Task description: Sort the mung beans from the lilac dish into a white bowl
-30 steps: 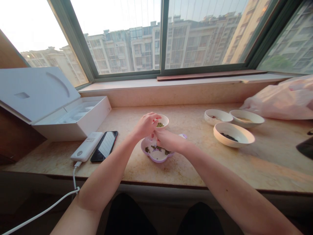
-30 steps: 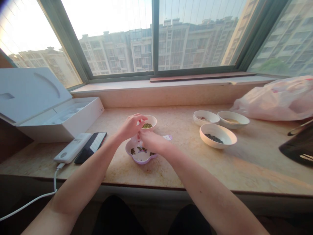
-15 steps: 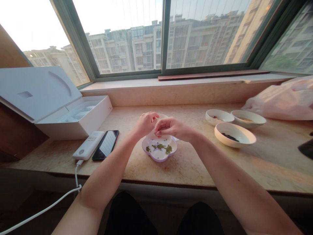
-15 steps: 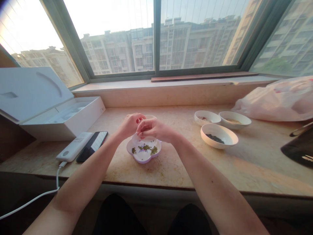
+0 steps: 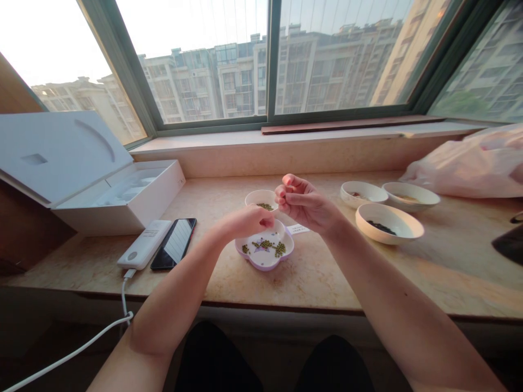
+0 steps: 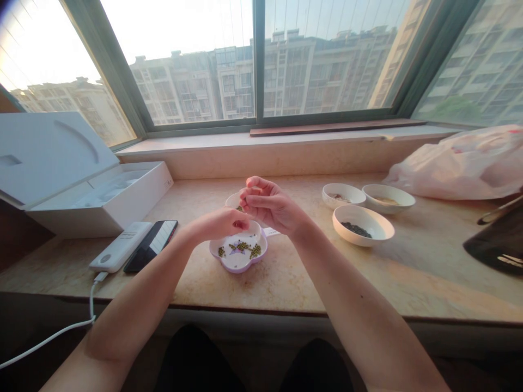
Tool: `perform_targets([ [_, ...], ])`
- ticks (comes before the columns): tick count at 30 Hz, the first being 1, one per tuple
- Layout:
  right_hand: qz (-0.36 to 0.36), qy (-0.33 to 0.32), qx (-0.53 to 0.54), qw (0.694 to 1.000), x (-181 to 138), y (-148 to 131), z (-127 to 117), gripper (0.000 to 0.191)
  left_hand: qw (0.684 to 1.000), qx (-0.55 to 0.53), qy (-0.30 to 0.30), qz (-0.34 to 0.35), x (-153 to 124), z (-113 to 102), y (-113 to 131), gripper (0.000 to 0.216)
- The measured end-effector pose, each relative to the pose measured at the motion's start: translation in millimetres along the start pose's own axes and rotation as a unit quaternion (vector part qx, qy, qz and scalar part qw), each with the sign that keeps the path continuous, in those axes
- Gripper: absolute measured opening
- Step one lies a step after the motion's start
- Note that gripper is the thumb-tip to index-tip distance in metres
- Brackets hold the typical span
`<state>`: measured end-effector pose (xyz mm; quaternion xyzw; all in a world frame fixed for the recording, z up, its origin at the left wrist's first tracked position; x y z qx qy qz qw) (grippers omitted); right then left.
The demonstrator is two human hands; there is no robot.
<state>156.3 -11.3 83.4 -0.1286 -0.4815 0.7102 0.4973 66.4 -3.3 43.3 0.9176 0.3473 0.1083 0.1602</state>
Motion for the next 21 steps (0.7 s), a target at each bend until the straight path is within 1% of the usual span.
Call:
perform_targets([
  [4, -0.010, -0.013, 0.014, 1.000, -2, -4, 1, 0.032, 0.998, -0.007, -0.056, -0.022, -2, 8, -1, 0.022],
  [6, -0.009, -0.024, 0.018, 0.999, -3, -4, 3, 0.032, 0.997, 0.009, -0.079, -0.018, -2, 13, 0, 0.024],
  [9, -0.008, -0.033, 0.030, 0.999, -4, -4, 5, 0.033, 0.995, 0.036, -0.097, -0.018, -3, 18, 2, 0.026],
  [14, -0.016, -0.058, 0.032, 0.998, -5, -6, 8, 0.034, 0.990, 0.072, -0.115, -0.042, -6, 22, 5, 0.031],
  [16, -0.019, -0.072, 0.031, 0.997, -5, -6, 9, 0.034, 0.989, 0.084, -0.116, -0.042, -7, 23, 8, 0.031],
  [18, -0.021, -0.074, 0.016, 0.997, -5, -5, 9, 0.033, 0.990, 0.094, -0.102, -0.040, -8, 25, 10, 0.030],
  [21, -0.021, -0.033, -0.029, 0.999, -4, -3, 4, 0.034, 0.992, 0.104, -0.064, -0.030, -8, 26, 15, 0.026],
])
Point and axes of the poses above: each hand's wrist, its own x-axis towards the middle knuckle, its own z-axis out of the palm, y = z × x, the point moved 8 cm from there along x, towards the middle knuckle, and after that the axes turned 2 degrees about x, right-handed, at the moved point
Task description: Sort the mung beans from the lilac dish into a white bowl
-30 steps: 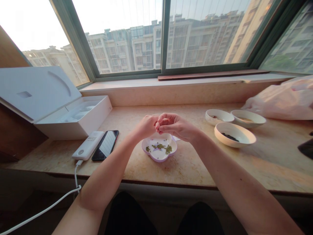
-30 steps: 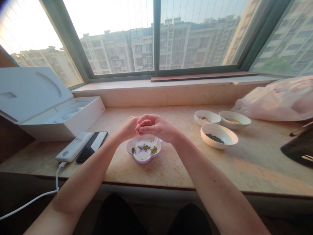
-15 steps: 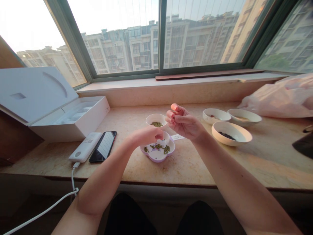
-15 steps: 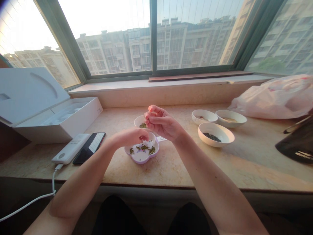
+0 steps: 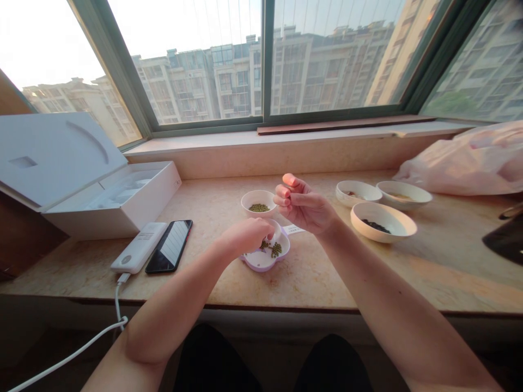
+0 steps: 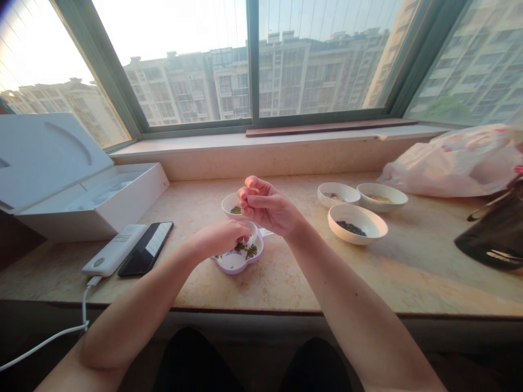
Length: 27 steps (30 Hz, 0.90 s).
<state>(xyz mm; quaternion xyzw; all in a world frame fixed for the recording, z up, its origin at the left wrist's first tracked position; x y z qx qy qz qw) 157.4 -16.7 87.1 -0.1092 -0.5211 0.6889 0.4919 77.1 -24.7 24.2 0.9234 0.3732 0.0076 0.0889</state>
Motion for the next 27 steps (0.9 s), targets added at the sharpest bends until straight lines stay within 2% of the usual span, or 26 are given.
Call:
perform_targets([
  [5, 0.008, 0.061, -0.055, 0.997, 2, 3, -9, 0.034, 0.999, -0.006, 0.037, 0.015, -1, 0, 6, 0.024],
  [14, -0.016, 0.125, -0.068, 0.990, 15, 11, -26, 0.029, 0.998, -0.035, 0.043, 0.020, 2, 3, 3, 0.022],
  [19, -0.028, 0.181, -0.162, 0.970, 20, 21, -48, 0.028, 0.997, -0.040, 0.045, 0.046, 8, 8, 2, 0.021],
  [22, -0.057, 0.205, -0.259, 0.942, 23, 21, -61, 0.024, 0.995, -0.071, 0.045, 0.048, 11, 5, 1, 0.021],
  [27, -0.087, 0.216, -0.494, 0.838, 25, 19, -66, 0.010, 0.971, -0.212, 0.054, 0.094, 11, -12, 3, 0.023],
])
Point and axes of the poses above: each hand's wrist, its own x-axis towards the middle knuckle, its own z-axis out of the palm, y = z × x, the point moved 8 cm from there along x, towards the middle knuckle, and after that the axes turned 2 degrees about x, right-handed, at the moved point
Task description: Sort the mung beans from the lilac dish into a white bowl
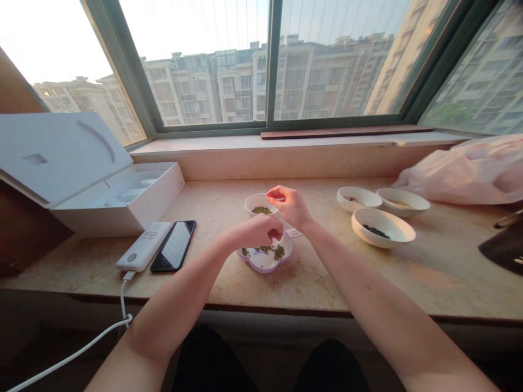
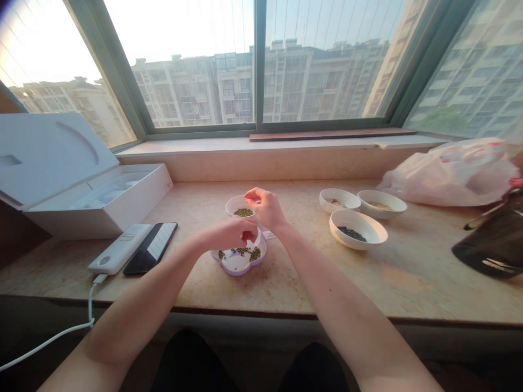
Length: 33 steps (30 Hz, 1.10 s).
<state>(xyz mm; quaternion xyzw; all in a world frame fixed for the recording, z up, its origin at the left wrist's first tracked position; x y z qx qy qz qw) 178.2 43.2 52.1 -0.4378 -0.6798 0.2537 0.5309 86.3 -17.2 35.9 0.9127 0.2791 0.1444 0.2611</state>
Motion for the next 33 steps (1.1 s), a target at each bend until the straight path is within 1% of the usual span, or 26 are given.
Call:
perform_targets([
  [2, -0.012, -0.009, -0.064, 0.998, -2, -2, 2, 0.013, 0.993, -0.118, 0.009, 0.014, 0, -6, 3, 0.021],
  [3, -0.018, -0.014, -0.085, 0.996, -3, -4, 3, 0.015, 0.982, -0.187, 0.014, 0.018, 0, -9, 3, 0.018],
  [5, -0.034, -0.019, -0.112, 0.993, -6, -10, 4, 0.016, 0.949, -0.313, 0.028, 0.022, -1, -15, 3, 0.013],
  [7, -0.040, -0.018, -0.125, 0.991, -8, -15, 3, 0.017, 0.913, -0.402, 0.060, 0.027, -1, -21, 2, 0.014],
  [10, -0.027, 0.007, -0.109, 0.994, -11, -20, -4, 0.016, 0.866, -0.482, 0.124, 0.044, -3, -36, -2, 0.020],
  [12, -0.023, 0.025, -0.064, 0.997, -14, -24, -8, 0.014, 0.837, -0.519, 0.169, 0.051, -6, -47, -7, 0.025],
  [14, -0.025, 0.026, 0.001, 0.999, -17, -29, -10, 0.013, 0.815, -0.535, 0.217, 0.043, -9, -59, -15, 0.030],
  [15, -0.026, 0.015, 0.034, 0.999, -19, -32, -9, 0.013, 0.809, -0.535, 0.239, 0.037, -11, -64, -20, 0.033],
  [17, -0.031, -0.027, 0.086, 0.995, -22, -39, -3, 0.016, 0.808, -0.523, 0.271, 0.025, -13, -72, -27, 0.038],
  [20, -0.039, -0.077, 0.114, 0.990, -25, -44, 7, 0.025, 0.814, -0.507, 0.282, 0.017, -14, -75, -33, 0.039],
  [23, -0.038, -0.072, 0.110, 0.991, -25, -40, 9, 0.031, 0.821, -0.504, 0.268, 0.002, -12, -69, -35, 0.040],
  [26, -0.054, -0.065, 0.087, 0.993, -25, -38, 9, 0.030, 0.823, -0.509, 0.252, -0.016, -10, -63, -35, 0.041],
  [28, -0.068, -0.065, 0.075, 0.993, -25, -38, 9, 0.026, 0.815, -0.522, 0.248, -0.022, -10, -62, -34, 0.042],
  [31, -0.085, -0.060, 0.065, 0.992, -27, -40, 7, 0.021, 0.794, -0.555, 0.248, -0.023, -11, -62, -34, 0.042],
  [33, -0.094, -0.055, 0.060, 0.992, -27, -42, 6, 0.019, 0.785, -0.570, 0.240, -0.028, -10, -60, -35, 0.042],
])
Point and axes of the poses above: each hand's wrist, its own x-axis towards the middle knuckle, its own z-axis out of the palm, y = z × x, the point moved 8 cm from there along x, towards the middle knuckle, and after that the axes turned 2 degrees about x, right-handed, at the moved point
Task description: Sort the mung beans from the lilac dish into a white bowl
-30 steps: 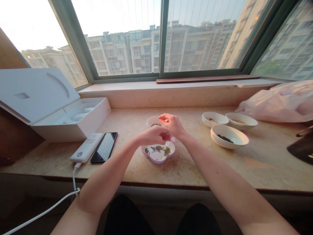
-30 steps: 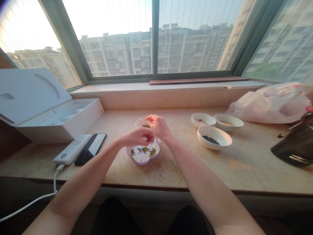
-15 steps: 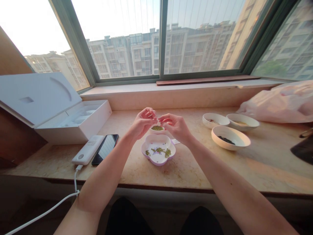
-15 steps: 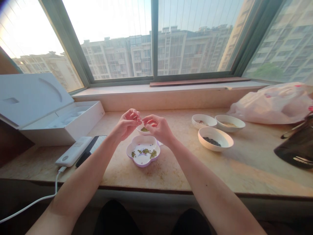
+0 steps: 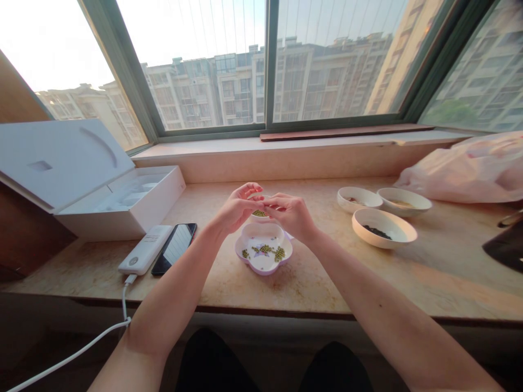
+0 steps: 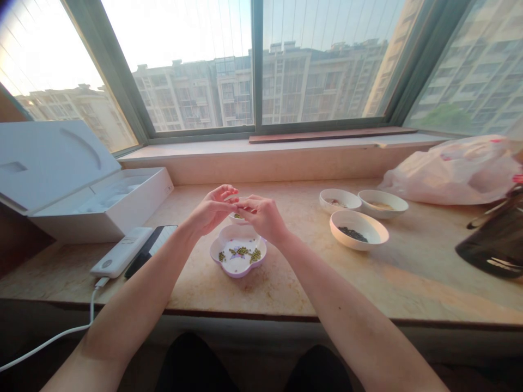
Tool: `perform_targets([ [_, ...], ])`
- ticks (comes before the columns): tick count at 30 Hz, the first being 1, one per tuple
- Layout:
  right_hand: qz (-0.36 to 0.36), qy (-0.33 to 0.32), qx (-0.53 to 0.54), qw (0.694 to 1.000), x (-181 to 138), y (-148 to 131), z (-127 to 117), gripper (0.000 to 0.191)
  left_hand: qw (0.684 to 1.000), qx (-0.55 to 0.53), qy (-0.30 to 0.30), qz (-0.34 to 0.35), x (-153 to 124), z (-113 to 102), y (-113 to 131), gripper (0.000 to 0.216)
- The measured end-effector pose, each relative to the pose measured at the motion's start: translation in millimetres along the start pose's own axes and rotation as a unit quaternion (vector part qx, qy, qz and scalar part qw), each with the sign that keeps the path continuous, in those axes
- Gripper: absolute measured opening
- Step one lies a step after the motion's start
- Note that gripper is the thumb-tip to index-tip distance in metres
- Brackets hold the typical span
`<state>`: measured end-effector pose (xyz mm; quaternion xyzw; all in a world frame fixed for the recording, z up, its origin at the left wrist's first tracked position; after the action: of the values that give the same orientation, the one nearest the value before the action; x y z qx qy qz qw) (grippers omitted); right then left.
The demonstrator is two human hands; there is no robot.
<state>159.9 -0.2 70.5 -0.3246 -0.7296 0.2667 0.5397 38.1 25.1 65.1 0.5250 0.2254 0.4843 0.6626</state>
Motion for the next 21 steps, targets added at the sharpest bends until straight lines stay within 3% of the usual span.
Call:
perform_targets([
  [9, -0.015, 0.013, -0.041, 0.999, 0, -4, -2, 0.019, 1.000, 0.017, -0.005, -0.015, 0, 1, -1, 0.031],
  [12, 0.015, 0.039, -0.019, 0.999, 1, -5, -9, 0.024, 0.996, 0.080, 0.026, 0.008, 2, -3, 1, 0.022],
  [14, 0.052, 0.067, 0.039, 0.996, 3, -5, -16, 0.026, 0.981, 0.186, 0.058, 0.024, 2, -7, -1, 0.013],
  [16, 0.089, 0.068, 0.144, 0.983, 4, -4, -18, 0.026, 0.934, 0.351, 0.048, 0.042, 0, -1, -5, 0.007],
  [19, 0.149, -0.003, 0.310, 0.939, 3, -8, -8, 0.027, 0.805, 0.587, -0.059, 0.068, -6, 22, -25, 0.017],
  [21, 0.192, -0.075, 0.372, 0.905, -1, -12, 2, 0.029, 0.729, 0.671, -0.113, 0.075, -11, 32, -41, 0.020],
])
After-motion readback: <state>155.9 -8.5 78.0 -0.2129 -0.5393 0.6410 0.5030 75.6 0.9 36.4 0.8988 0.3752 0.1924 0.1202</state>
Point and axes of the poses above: each hand's wrist, its own x-axis towards the middle knuckle, its own z-axis out of the palm, y = z × x, the point moved 8 cm from there along x, towards the middle knuckle, and after that the axes turned 2 degrees about x, right-handed, at the moved point
